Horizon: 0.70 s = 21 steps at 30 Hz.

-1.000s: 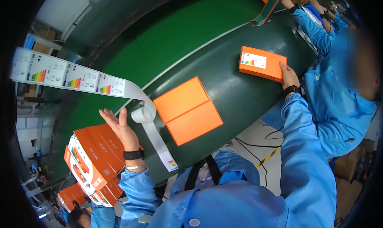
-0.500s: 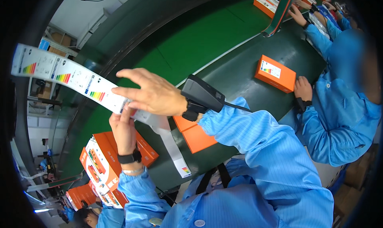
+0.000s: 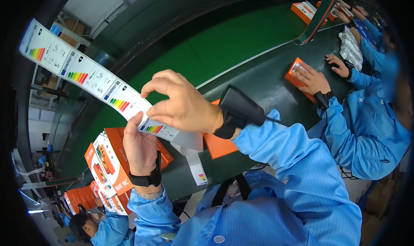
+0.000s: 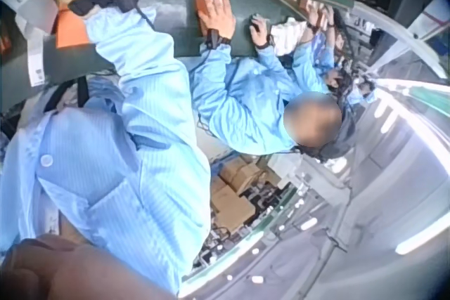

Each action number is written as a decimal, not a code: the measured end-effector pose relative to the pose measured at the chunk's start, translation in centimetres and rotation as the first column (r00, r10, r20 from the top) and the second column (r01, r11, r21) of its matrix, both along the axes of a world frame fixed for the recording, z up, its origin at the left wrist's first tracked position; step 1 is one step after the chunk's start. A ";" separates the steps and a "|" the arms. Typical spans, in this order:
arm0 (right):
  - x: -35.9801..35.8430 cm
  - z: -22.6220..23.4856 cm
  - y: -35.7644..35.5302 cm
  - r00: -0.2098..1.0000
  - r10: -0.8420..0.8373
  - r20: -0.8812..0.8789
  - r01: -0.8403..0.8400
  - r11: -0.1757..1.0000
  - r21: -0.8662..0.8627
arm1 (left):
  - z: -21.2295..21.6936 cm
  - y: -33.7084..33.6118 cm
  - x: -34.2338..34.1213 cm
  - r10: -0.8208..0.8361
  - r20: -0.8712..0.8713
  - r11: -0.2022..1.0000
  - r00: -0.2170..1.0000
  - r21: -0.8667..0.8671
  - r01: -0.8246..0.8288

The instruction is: Applying energy efficiency labels to product boxes on an assembly line.

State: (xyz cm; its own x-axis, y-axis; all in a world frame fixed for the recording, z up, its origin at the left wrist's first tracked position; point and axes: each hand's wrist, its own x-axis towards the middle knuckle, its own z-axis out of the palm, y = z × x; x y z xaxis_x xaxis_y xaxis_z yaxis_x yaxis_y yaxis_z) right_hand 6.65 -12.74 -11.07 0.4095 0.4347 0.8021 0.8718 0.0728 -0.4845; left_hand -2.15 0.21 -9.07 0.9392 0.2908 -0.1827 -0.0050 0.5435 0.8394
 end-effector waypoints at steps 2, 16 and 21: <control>-0.8 -0.7 0.0 0.965 -0.134 0.225 0.133 0.991 0.020 | -1.3 0.7 0.4 0.061 -0.002 0.998 0.998 0.030 -0.061; -11.1 -6.7 -8.7 0.918 -0.014 -0.396 -0.099 0.959 -0.266 | -6.4 -0.1 -5.2 0.040 0.431 0.142 0.902 0.891 -0.432; -10.7 -9.3 -9.6 0.887 0.061 -0.458 -0.215 0.931 -0.294 | -9.3 -5.5 -9.8 -0.329 -0.089 0.312 0.940 0.930 0.197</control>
State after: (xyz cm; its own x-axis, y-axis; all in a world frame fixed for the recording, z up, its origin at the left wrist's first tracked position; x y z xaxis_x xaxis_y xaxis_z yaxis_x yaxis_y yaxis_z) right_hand -4.02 -22.39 -20.34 0.5975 0.7178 0.3575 0.5592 -0.0534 -0.8273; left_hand -11.95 -5.31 -18.39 0.9910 -0.0554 0.1218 -0.1313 -0.5774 0.8059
